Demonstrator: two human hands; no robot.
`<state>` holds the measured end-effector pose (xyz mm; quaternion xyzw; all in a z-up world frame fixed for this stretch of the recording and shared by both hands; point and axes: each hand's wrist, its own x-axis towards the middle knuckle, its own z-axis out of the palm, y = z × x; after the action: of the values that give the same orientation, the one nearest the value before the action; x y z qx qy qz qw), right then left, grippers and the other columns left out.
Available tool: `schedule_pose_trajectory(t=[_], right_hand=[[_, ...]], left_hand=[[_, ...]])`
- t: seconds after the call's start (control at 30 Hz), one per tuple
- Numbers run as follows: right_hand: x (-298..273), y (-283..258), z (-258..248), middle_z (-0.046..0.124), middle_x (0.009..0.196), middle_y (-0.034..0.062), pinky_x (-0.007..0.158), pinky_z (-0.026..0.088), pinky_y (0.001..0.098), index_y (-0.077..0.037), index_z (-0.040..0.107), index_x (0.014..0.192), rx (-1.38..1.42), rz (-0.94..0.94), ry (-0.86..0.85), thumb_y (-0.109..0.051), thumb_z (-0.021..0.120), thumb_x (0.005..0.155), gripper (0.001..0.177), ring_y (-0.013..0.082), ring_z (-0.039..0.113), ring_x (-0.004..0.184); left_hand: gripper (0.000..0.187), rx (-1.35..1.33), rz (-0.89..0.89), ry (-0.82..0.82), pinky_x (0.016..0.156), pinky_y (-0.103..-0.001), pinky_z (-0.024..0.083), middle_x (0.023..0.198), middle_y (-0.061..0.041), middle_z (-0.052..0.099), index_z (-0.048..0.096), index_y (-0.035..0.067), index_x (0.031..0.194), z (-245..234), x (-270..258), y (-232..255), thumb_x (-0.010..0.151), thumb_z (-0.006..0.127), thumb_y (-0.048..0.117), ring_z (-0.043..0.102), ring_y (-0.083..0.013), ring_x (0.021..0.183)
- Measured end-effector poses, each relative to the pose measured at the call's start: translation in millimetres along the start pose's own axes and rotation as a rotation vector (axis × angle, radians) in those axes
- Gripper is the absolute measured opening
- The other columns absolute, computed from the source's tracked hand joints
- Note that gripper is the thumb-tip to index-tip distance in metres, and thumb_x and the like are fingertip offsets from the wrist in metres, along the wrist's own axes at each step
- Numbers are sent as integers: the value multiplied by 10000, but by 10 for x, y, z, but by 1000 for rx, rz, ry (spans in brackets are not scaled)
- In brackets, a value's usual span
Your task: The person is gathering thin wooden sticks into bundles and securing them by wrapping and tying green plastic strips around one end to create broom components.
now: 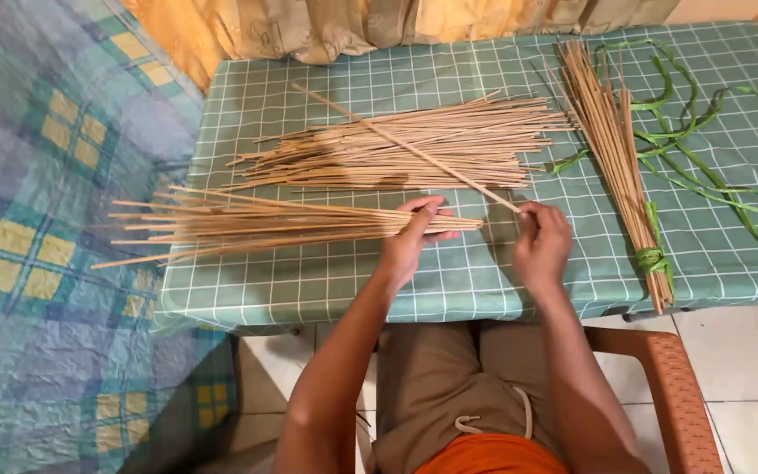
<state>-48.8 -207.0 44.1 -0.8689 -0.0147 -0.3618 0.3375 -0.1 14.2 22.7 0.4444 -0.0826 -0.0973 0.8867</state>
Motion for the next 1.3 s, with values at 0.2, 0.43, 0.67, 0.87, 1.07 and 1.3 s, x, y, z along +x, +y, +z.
schedule_pose_trajectory(t=[0.2,0.43,0.67,0.87,1.07,1.3], right_hand=[[50,-391,-167,714,998,120,797,548,363,-41,744,1045,239,-3,-139,12,668,918,157,285,697,868],[116,-432,-293,694,1068,112,934,464,428,-74,806,1009,27,-234,-171,-15,769,824,198,310,625,1032],[81,-43,-324,439,1330,134,1021,478,376,-77,679,1361,111,34,79,3,745,910,463,250,557,1178],[-48,78,-107,411,1295,123,727,512,279,-106,451,1525,376,290,45,136,594,874,709,193,674,910],[-167,-127,86,411,1352,137,682,568,262,-137,125,1704,715,356,-36,181,492,890,948,210,719,829],[-246,-689,41,431,1470,209,693,607,271,-102,24,1663,653,173,-236,169,502,852,979,230,774,870]], left_hand=[[392,45,-51,-143,884,-403,660,1196,-206,695,569,-21,1377,96,-30,12,1069,533,218,729,-307,1038],[360,58,-19,-119,856,-419,676,1163,-218,703,614,-97,1232,94,-39,-112,1079,553,222,736,-328,1024],[367,57,70,12,884,-403,663,1175,-201,695,616,-82,1207,62,-25,-12,1066,568,253,736,-312,1011],[369,10,82,47,863,-424,667,1165,-199,689,603,-81,1202,68,0,-57,1046,604,254,729,-320,1002],[376,13,68,50,856,-404,656,1142,-196,702,608,-64,1203,41,9,-28,1052,593,280,740,-330,955],[370,-27,8,14,859,-407,661,1147,-185,696,610,-53,1196,139,-34,-98,1055,605,289,745,-311,968]])
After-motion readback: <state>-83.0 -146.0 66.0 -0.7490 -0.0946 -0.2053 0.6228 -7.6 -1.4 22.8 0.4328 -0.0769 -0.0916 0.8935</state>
